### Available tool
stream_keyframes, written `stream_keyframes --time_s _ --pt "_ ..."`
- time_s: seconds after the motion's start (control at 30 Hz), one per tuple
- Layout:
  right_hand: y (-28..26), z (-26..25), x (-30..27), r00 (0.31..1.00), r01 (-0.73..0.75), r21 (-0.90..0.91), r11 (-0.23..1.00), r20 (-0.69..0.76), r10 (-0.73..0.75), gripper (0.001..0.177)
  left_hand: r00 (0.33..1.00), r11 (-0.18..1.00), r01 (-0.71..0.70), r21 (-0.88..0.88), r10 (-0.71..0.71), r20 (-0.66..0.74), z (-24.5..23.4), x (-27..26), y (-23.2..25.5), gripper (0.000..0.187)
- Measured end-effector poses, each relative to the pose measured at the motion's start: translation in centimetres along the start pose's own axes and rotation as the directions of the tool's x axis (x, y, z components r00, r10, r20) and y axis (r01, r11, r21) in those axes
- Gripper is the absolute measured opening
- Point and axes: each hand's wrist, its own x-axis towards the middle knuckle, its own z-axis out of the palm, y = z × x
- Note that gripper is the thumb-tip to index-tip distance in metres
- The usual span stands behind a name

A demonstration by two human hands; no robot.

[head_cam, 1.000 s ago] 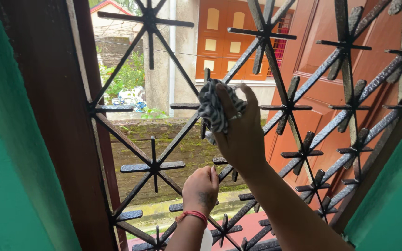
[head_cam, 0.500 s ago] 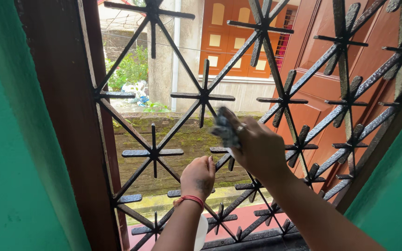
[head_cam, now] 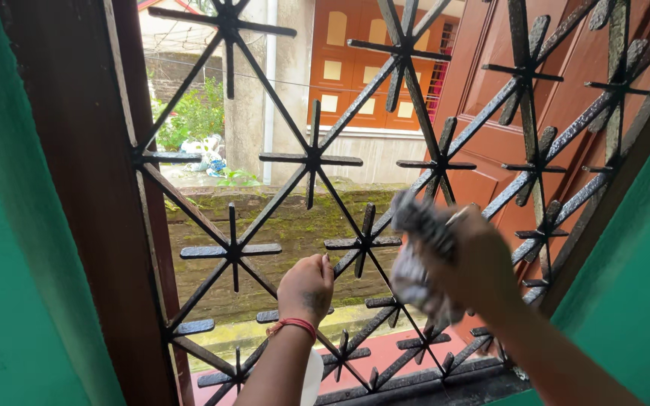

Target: The person wipes the metal bars of a window grill with a cloth while holding a spray bottle.

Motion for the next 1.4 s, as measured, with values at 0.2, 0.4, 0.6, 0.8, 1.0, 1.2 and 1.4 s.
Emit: stream_keyframes --time_s 0.2,0.4,0.6,0.8,1.0,1.2,1.4 --pt "-0.6 1.3 4.4 0.911 0.274 -0.059 0.960 -0.306 -0.278 0.072 1.000 1.000 0.006 0.018 -0.007 0.026 0.3 0.1 0.0 0.041" --pt "-0.2 9.1 -1.7 0.988 0.136 -0.005 0.991 -0.066 -0.136 0.064 1.000 1.000 -0.013 0.012 0.014 -0.011 0.4 0.2 0.0 0.040" --pt "0.8 15.0 -10.2 0.972 -0.141 0.023 0.990 0.194 0.134 0.060 1.000 1.000 -0.013 -0.013 0.012 -0.019 0.5 0.4 -0.3 0.039" --pt "-1.1 12.7 -11.5 0.842 -0.504 0.667 0.549 0.237 0.484 0.066 0.998 0.998 -0.044 -0.053 0.042 -0.043 0.5 0.7 -0.5 0.038" --pt "0.3 9.4 -4.4 0.955 -0.043 0.612 0.790 -0.208 0.213 0.065 1.000 0.999 -0.021 -0.026 0.021 -0.013 0.4 0.8 -0.3 0.040" --pt "2.4 18.6 -13.3 0.981 -0.049 -0.049 0.998 0.185 0.057 0.084 1.000 0.999 0.018 -0.051 -0.017 0.026 -0.3 0.5 0.0 0.040" --pt "4.3 21.0 -15.2 0.924 -0.375 0.579 0.724 0.169 0.344 0.056 1.000 0.998 0.019 -0.060 -0.020 -0.008 -0.3 1.2 0.2 0.042"
